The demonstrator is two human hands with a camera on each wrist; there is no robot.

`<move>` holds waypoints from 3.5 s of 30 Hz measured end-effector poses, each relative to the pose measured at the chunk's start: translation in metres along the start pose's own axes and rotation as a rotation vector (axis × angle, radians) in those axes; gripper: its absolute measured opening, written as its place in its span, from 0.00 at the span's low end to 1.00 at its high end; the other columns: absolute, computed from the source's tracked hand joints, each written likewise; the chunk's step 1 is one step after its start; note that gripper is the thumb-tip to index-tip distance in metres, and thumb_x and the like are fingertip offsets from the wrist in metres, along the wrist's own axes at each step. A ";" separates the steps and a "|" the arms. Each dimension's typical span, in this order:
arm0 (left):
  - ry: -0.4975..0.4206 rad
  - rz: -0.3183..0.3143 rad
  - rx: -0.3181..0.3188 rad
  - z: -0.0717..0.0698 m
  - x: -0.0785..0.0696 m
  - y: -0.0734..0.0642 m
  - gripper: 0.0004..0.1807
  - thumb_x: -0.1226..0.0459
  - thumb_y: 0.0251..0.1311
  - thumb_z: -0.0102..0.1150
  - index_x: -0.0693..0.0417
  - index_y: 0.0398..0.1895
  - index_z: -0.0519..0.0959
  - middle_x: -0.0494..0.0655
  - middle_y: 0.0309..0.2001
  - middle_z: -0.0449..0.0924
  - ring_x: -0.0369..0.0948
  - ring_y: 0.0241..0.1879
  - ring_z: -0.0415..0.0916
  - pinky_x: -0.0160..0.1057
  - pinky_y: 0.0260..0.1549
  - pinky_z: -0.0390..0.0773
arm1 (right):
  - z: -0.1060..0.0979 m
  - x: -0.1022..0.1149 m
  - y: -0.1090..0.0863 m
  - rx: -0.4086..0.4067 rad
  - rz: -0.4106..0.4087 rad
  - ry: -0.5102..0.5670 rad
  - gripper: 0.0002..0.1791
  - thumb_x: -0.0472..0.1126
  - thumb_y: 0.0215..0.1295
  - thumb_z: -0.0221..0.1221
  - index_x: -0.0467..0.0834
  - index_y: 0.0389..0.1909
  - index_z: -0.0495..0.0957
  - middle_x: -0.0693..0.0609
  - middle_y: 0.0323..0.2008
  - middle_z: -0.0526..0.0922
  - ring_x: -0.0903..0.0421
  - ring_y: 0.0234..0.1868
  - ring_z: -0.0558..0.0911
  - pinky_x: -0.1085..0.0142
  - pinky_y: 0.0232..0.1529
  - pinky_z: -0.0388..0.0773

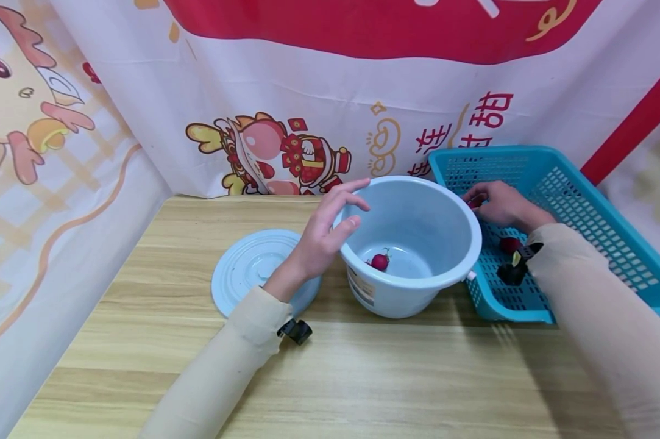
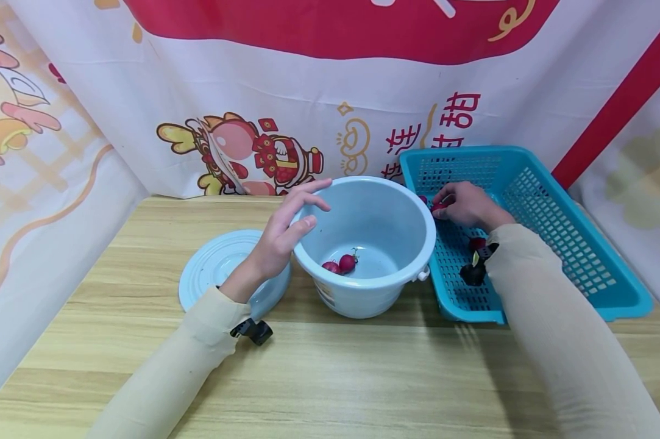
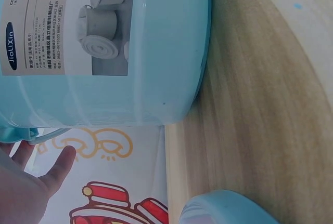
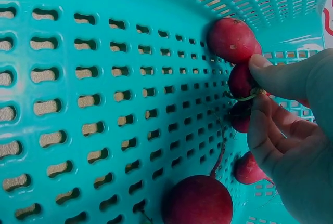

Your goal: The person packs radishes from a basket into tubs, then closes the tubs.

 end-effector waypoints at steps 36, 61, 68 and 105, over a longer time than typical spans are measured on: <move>0.002 0.007 -0.001 0.000 0.000 0.000 0.22 0.53 0.71 0.43 0.60 0.55 0.77 0.47 0.81 0.64 0.44 0.82 0.57 0.59 0.81 0.56 | -0.050 0.029 -0.035 -0.281 -0.066 0.248 0.38 0.66 0.68 0.63 0.53 0.74 0.73 0.51 0.65 0.79 0.47 0.57 0.79 0.67 0.43 0.85; 0.008 0.004 0.001 0.000 -0.001 0.000 0.21 0.54 0.71 0.43 0.57 0.54 0.77 0.47 0.80 0.65 0.43 0.81 0.57 0.58 0.81 0.57 | -0.004 0.178 -0.097 -0.228 -0.601 0.068 0.14 0.42 0.66 0.72 0.46 0.51 0.87 0.51 0.41 0.90 0.55 0.36 0.87 0.69 0.37 0.86; 0.012 -0.002 0.002 0.000 -0.001 0.000 0.20 0.54 0.71 0.43 0.56 0.55 0.77 0.46 0.80 0.65 0.43 0.81 0.57 0.58 0.81 0.57 | 0.013 0.184 -0.096 -0.219 -0.662 -0.132 0.14 0.44 0.63 0.75 0.47 0.48 0.88 0.55 0.38 0.90 0.59 0.35 0.85 0.67 0.37 0.85; 0.009 -0.006 -0.003 0.000 0.001 0.000 0.20 0.53 0.72 0.44 0.56 0.54 0.77 0.45 0.80 0.65 0.42 0.81 0.57 0.59 0.81 0.58 | -0.008 0.159 -0.102 -0.151 -0.554 0.276 0.14 0.40 0.72 0.66 0.42 0.54 0.86 0.51 0.46 0.90 0.50 0.42 0.88 0.66 0.43 0.89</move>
Point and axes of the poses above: each hand's wrist, its own y-axis towards the middle knuckle, its own z-axis out of the palm, x = y × z, the point moved 9 cm from there along y, towards the middle knuckle
